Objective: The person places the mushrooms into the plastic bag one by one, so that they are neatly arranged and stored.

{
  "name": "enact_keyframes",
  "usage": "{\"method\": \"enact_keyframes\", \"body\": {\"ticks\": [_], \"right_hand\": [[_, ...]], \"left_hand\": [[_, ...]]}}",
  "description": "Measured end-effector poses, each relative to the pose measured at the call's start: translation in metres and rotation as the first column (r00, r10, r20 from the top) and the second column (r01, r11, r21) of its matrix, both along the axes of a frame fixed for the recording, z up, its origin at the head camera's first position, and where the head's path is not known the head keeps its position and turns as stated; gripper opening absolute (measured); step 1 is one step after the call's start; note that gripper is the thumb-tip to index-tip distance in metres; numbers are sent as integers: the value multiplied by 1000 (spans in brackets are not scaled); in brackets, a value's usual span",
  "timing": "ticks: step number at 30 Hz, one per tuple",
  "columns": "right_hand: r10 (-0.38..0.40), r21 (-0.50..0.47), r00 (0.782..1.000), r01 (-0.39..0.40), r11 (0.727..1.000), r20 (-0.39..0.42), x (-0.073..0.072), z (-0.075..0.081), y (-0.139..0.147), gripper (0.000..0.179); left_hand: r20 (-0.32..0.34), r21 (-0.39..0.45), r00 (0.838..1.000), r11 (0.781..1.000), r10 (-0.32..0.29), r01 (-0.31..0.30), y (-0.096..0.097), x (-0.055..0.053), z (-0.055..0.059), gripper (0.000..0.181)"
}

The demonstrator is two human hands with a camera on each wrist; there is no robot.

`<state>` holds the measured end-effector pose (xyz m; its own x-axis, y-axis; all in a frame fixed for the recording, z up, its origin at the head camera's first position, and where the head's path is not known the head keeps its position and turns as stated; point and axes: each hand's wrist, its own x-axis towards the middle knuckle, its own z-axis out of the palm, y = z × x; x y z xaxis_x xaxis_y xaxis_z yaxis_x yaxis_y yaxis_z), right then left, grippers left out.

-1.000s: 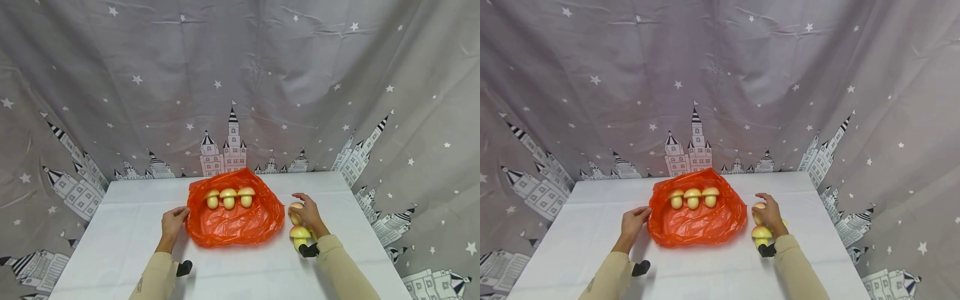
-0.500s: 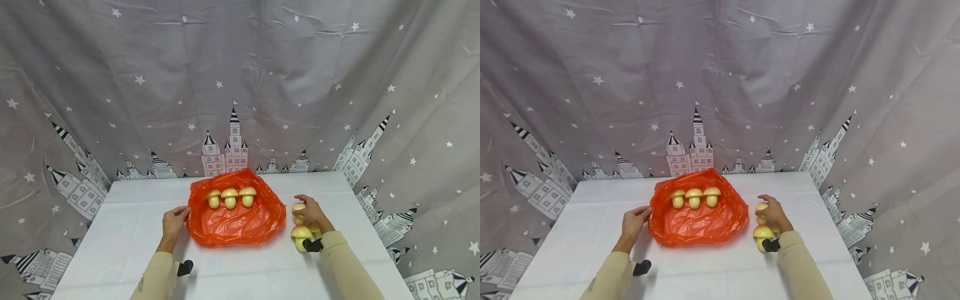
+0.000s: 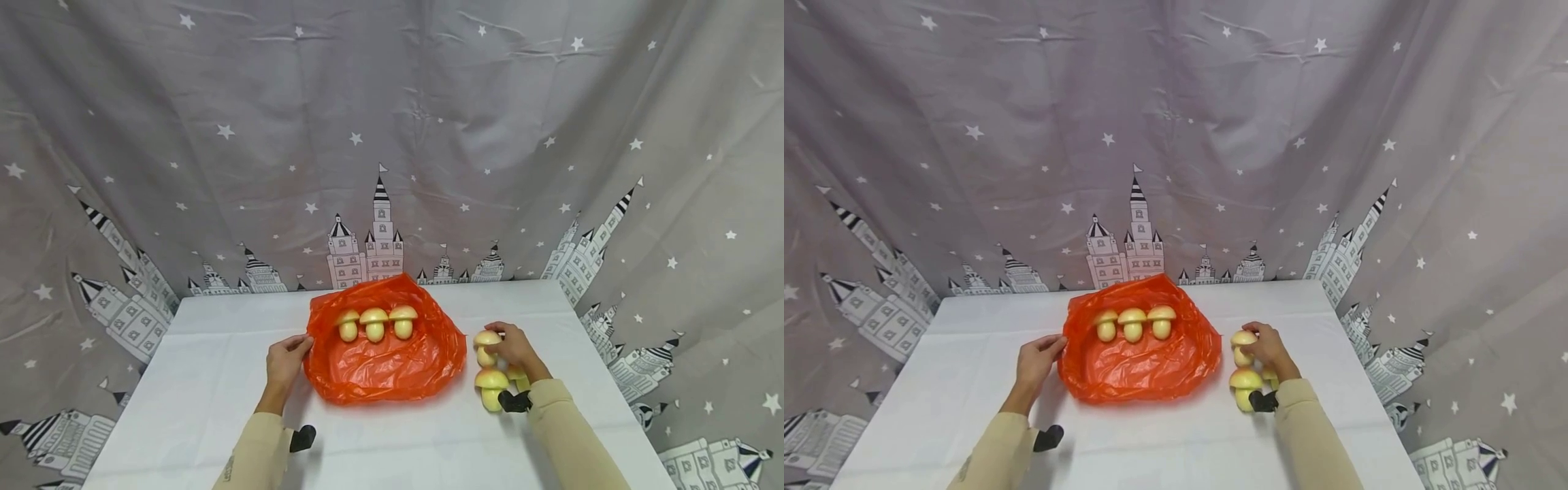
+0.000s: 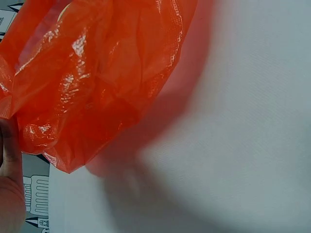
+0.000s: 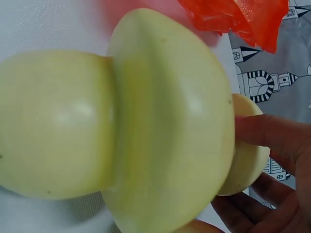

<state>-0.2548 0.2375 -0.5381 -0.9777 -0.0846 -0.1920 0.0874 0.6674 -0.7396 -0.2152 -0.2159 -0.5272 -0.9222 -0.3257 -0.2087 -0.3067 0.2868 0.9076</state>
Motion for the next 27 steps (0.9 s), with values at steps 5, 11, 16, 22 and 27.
{"method": "enact_keyframes", "body": {"ticks": [5, 11, 16, 22, 27], "right_hand": [[-14, -5, 999, 14, 1000, -30, 1, 4, -3, 46], [-39, -33, 997, 37, 999, -71, 0, 9, -4, 47], [-42, -68, 992, 34, 997, -116, -2, 15, -6, 47], [-65, -101, 988, 51, 994, -139, -4, 23, -8, 47], [-88, -114, 986, 72, 991, -142, -4, 30, -13, 48]], "left_hand": [[2, 1, 1000, 1000, 4, -4, 0, 0, 2, 38], [17, 15, 1000, 1000, 10, -10, -2, 1, 0, 37], [14, 20, 1000, 1000, 16, -16, -3, -2, -1, 38], [4, 7, 1000, 1000, 18, -18, -3, -3, 0, 37], [5, -1, 1000, 1000, 23, -23, -2, -1, 1, 36]]}}
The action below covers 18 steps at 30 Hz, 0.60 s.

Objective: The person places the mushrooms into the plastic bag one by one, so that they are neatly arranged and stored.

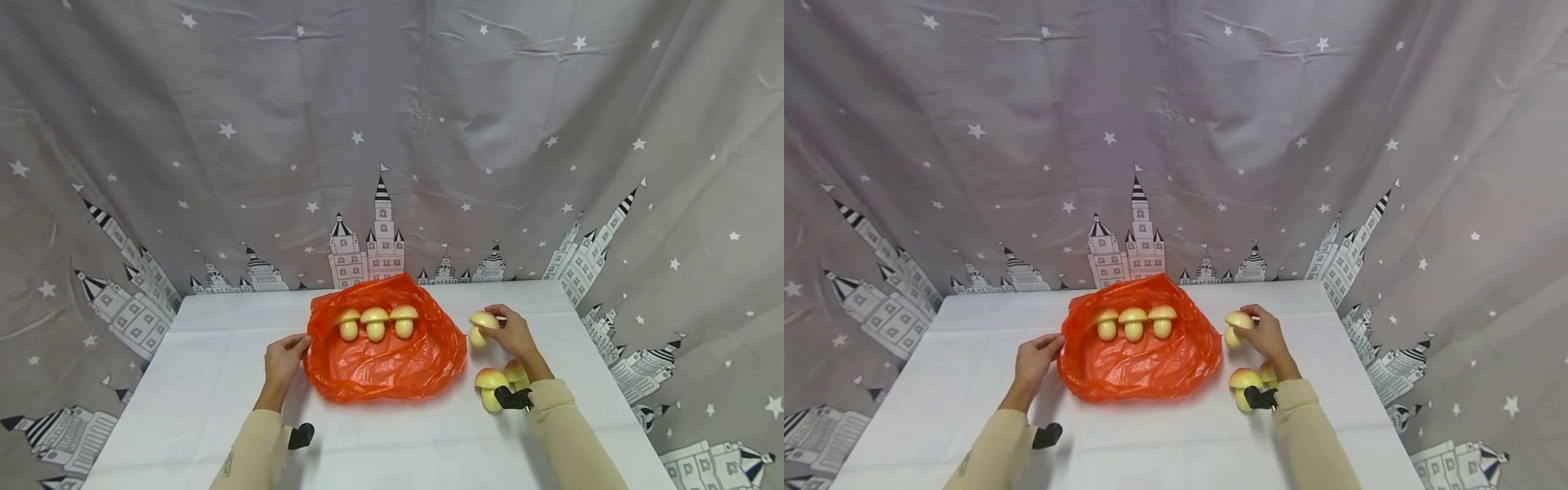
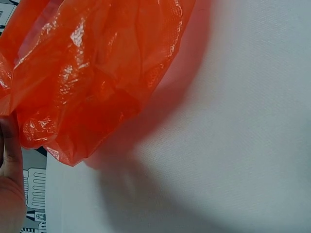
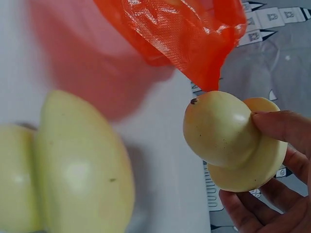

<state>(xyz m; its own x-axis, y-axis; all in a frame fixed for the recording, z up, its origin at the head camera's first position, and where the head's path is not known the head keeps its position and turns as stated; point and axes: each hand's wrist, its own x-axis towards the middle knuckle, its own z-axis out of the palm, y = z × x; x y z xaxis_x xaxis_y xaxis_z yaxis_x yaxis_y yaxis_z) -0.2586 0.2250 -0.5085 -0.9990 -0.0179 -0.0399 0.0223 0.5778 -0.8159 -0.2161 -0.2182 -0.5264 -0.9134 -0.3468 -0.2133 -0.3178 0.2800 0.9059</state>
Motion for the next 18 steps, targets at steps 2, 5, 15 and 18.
{"method": "enact_keyframes", "body": {"ticks": [2, 5, 15, 18], "right_hand": [[-12, -13, 1000, 12, 1000, 8, 0, 3, -2, 48], [-13, -23, 1000, 13, 1000, 3, 2, 8, -6, 49], [-21, -89, 997, 15, 996, -68, 6, 24, -16, 48], [-26, -92, 996, 18, 996, -82, 7, 28, -19, 47]], "left_hand": [[8, 0, 1000, 1000, 0, 0, 0, 0, 1, 36], [7, 8, 1000, 1000, 0, 0, 0, 0, 0, 37], [5, 26, 1000, 1000, 3, -3, 0, 1, -2, 38], [10, 33, 1000, 999, 4, -5, 0, 1, -2, 38]]}}
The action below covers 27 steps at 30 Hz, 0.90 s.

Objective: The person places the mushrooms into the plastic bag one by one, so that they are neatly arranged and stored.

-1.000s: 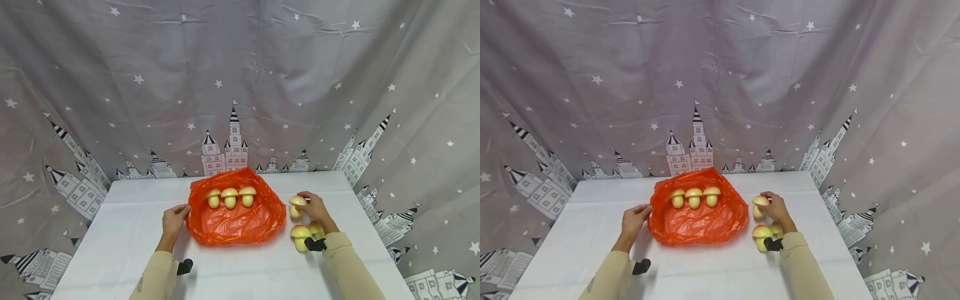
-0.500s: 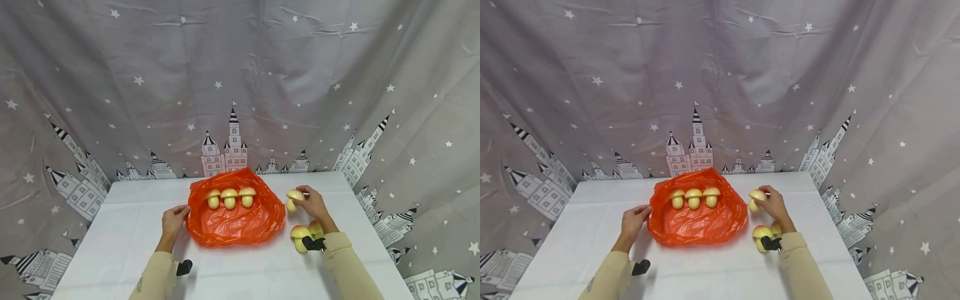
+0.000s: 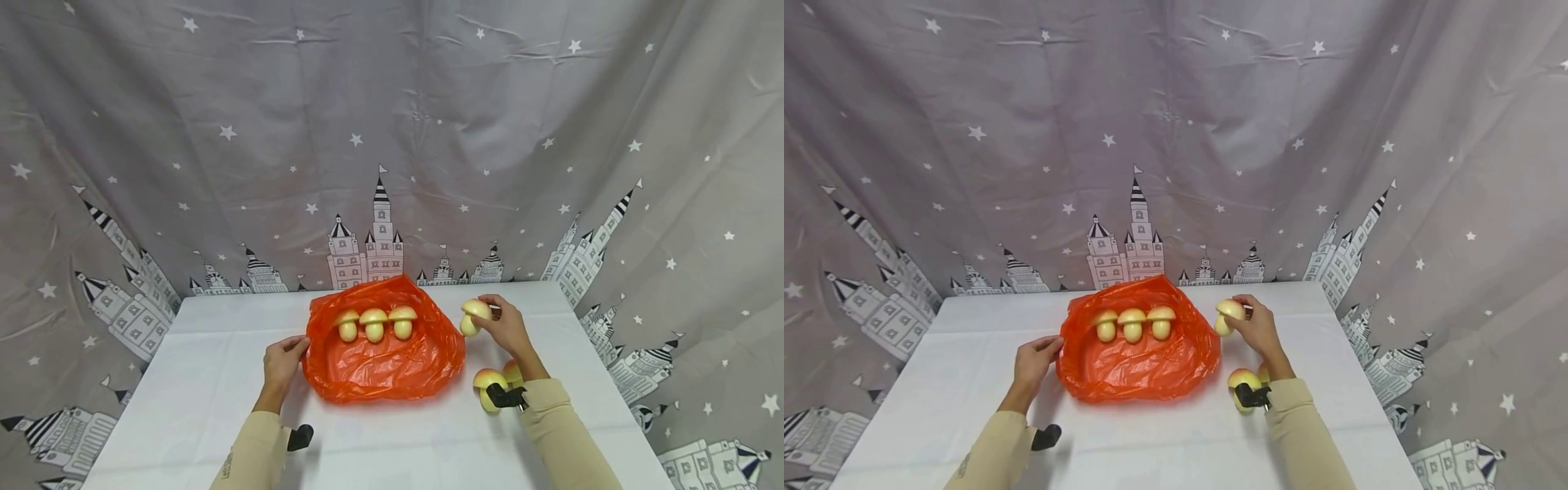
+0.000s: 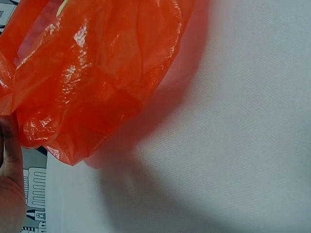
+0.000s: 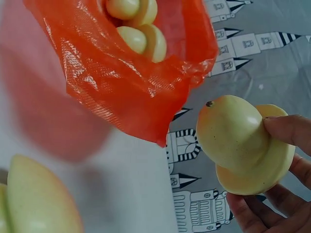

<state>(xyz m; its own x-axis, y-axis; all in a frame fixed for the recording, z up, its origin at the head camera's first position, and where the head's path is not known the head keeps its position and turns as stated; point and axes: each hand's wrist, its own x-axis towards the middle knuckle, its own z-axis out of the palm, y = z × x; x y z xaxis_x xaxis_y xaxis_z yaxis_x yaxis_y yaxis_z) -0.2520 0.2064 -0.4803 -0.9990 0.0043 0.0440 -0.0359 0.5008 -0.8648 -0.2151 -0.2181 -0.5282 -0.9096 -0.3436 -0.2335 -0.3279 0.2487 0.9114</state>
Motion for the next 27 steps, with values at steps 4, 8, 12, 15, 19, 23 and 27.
{"method": "enact_keyframes", "body": {"ticks": [4, 8, 12, 15, 19, 23, 27], "right_hand": [[9, 1, 1000, -9, 1000, -1, 1, 5, -5, 47], [23, -1, 1000, -23, 1000, -4, 2, 7, -11, 47], [45, -8, 999, -45, 999, -25, 3, 7, -19, 46], [64, -20, 997, -65, 998, -36, 3, 6, -26, 44], [73, -47, 997, -75, 996, -33, 2, 7, -36, 44], [97, -72, 994, -101, 992, -46, 3, 7, -45, 44], [125, -90, 990, -131, 987, -67, 4, 6, -52, 43]], "left_hand": [[-6, 3, 1000, 1000, 3, -3, 0, 0, 2, 38], [-6, 6, 1000, 1000, 6, -6, 0, 0, 2, 38], [-9, -1, 1000, 1000, 7, -7, 0, 0, 1, 37], [-8, -4, 1000, 1000, 6, -6, 1, 0, 1, 38], [-5, -5, 1000, 1000, 9, -9, 2, 0, 1, 37], [-9, -3, 1000, 1000, 11, -11, 2, 0, 1, 37], [-1, 5, 1000, 1000, 8, -8, 2, 1, 2, 38]]}}
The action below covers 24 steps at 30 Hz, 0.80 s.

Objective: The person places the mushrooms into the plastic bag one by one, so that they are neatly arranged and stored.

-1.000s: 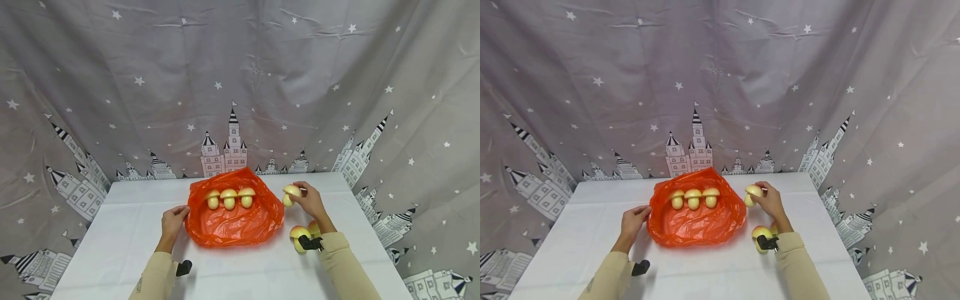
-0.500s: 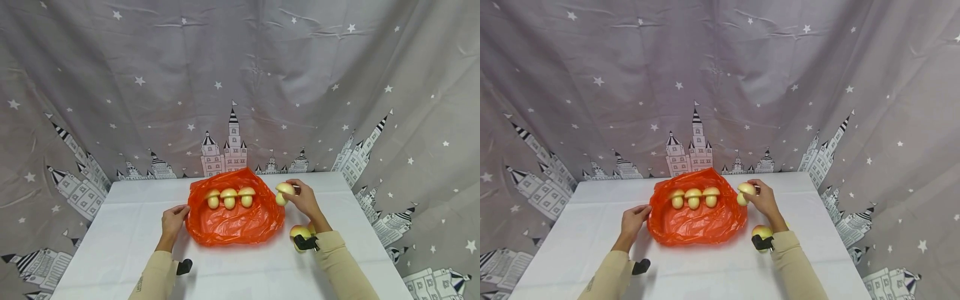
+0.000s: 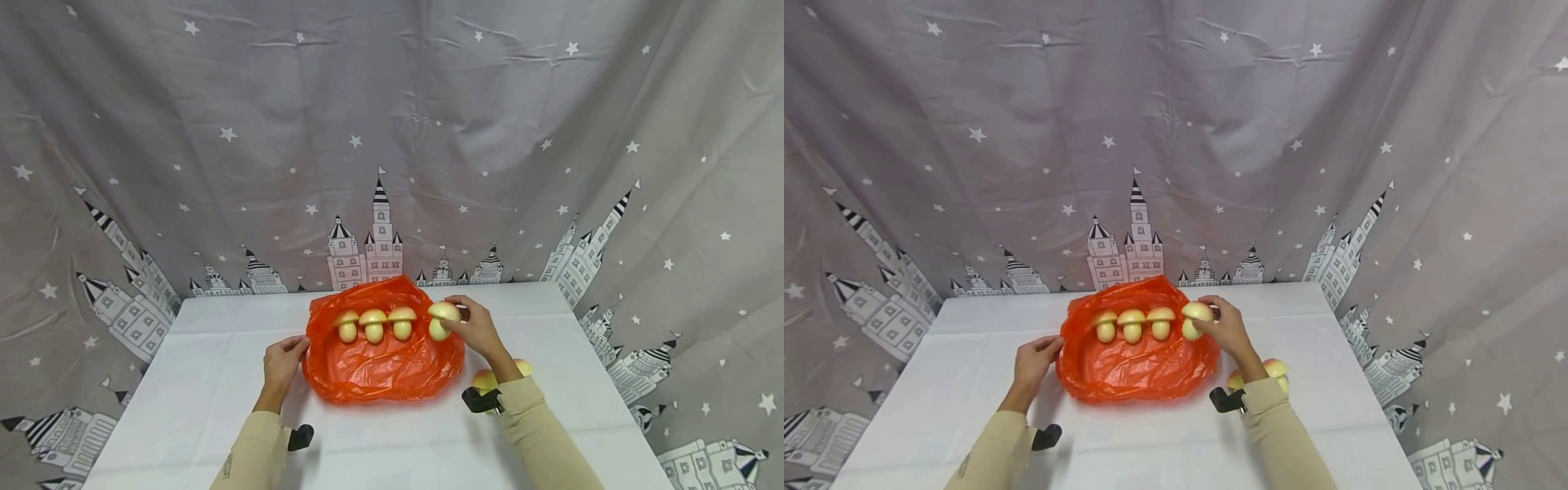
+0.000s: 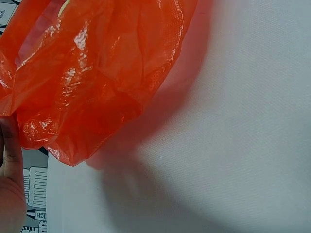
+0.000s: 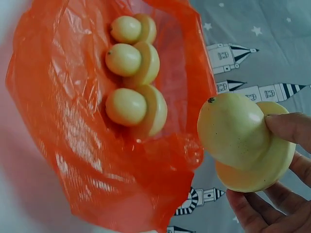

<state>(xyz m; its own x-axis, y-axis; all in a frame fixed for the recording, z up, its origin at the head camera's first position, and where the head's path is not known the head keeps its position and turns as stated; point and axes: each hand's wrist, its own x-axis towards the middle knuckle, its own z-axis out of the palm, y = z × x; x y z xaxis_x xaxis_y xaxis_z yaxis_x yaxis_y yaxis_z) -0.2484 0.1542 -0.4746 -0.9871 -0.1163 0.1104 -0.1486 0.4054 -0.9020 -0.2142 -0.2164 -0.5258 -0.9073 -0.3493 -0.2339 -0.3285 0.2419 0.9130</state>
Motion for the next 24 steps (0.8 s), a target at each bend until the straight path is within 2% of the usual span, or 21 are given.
{"method": "enact_keyframes", "body": {"ticks": [6, 15, 24], "right_hand": [[36, -25, 999, -36, 999, -9, 2, -1, -11, 42], [53, -64, 998, -51, 997, 29, 5, -5, -33, 40], [89, -38, 995, -87, 996, 53, 4, -13, -47, 41]], "left_hand": [[14, 6, 1000, 1000, -3, 2, 0, 2, 1, 38], [17, 17, 1000, 1000, -9, 9, -1, 2, 0, 40], [12, 1, 1000, 1000, -8, 8, -1, 1, 2, 39]]}}
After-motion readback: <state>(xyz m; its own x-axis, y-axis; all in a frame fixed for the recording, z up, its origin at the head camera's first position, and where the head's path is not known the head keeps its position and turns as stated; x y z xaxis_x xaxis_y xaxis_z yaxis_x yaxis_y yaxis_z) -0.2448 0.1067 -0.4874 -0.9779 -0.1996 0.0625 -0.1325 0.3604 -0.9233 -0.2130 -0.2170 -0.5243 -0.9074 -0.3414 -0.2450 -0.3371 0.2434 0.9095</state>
